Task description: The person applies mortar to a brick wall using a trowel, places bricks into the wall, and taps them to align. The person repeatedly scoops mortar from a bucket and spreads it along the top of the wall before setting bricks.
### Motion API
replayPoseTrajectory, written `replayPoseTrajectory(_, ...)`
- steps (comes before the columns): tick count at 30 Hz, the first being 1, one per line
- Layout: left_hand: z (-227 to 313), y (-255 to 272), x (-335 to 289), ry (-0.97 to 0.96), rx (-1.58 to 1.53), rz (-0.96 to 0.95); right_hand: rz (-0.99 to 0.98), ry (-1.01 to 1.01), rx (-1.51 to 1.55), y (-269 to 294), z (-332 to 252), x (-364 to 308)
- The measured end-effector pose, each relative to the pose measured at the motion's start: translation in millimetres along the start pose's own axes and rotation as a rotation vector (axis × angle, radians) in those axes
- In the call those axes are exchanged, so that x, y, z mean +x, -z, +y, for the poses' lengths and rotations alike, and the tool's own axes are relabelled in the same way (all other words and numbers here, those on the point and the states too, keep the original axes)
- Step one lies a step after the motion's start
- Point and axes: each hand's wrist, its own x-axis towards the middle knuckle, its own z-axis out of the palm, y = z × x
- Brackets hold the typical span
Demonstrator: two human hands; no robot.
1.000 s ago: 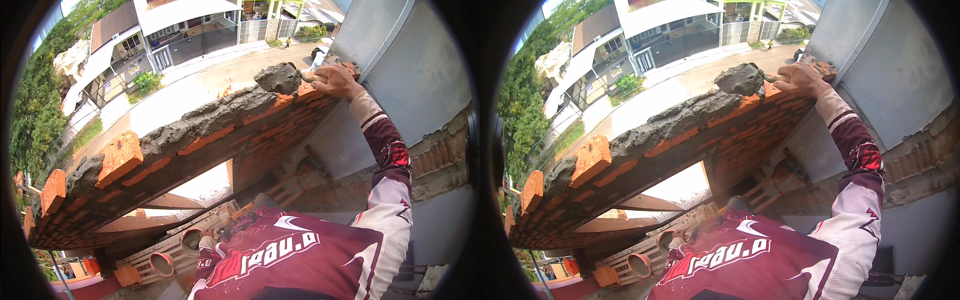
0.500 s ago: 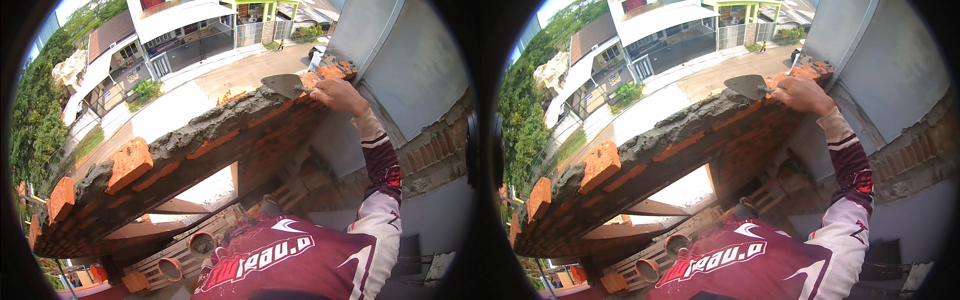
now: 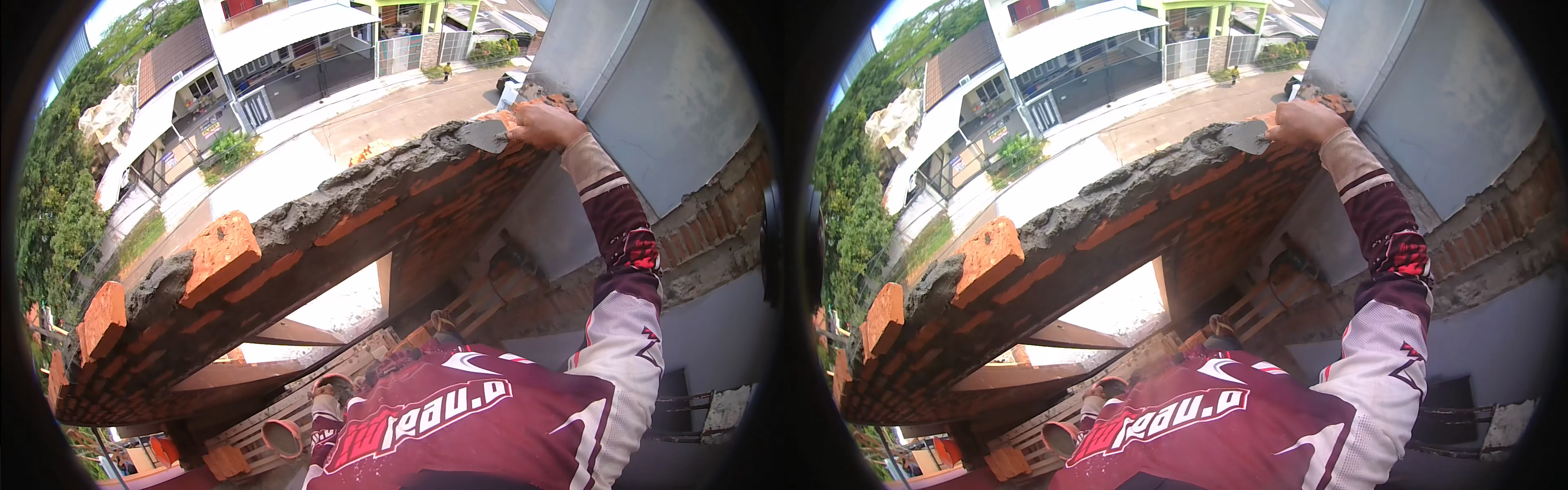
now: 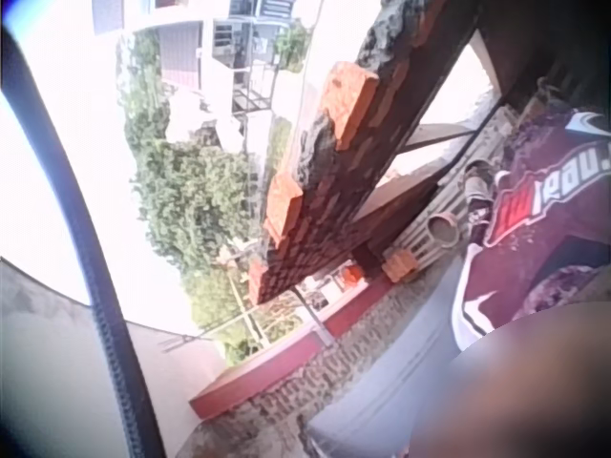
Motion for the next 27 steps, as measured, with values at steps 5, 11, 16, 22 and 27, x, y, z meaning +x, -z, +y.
replayPoseTrajectory(5, -31.0, 1.6, -29.1, 0.064, 0.213, 0.01, 0.061, -0.061, -0.168, 14.8, -7.1, -8.5)
replayPoseTrajectory(11, -73.4, 4.5, -65.1, 0.176, 0.349, 0.01, 0.126, -0.121, -0.282, 37.5, -19.9, -2.7)
replayPoseTrajectory(16, -73.1, -2.2, -60.6, 0.158, 0.346, 0.007, 0.231, -0.107, -0.444, -32.0, -35.7, 47.4)
replayPoseTrajectory(22, -53.3, -5.2, -49.3, 0.111, 0.27, 0.032, 0.317, 0.208, -0.546, -64.7, -90.8, 49.9)
replayPoseTrajectory(27, -43.4, 0.1, -49.8, 0.112, 0.281, 0.045, 0.562, 0.163, -0.205, -63.6, -87.9, 9.6)
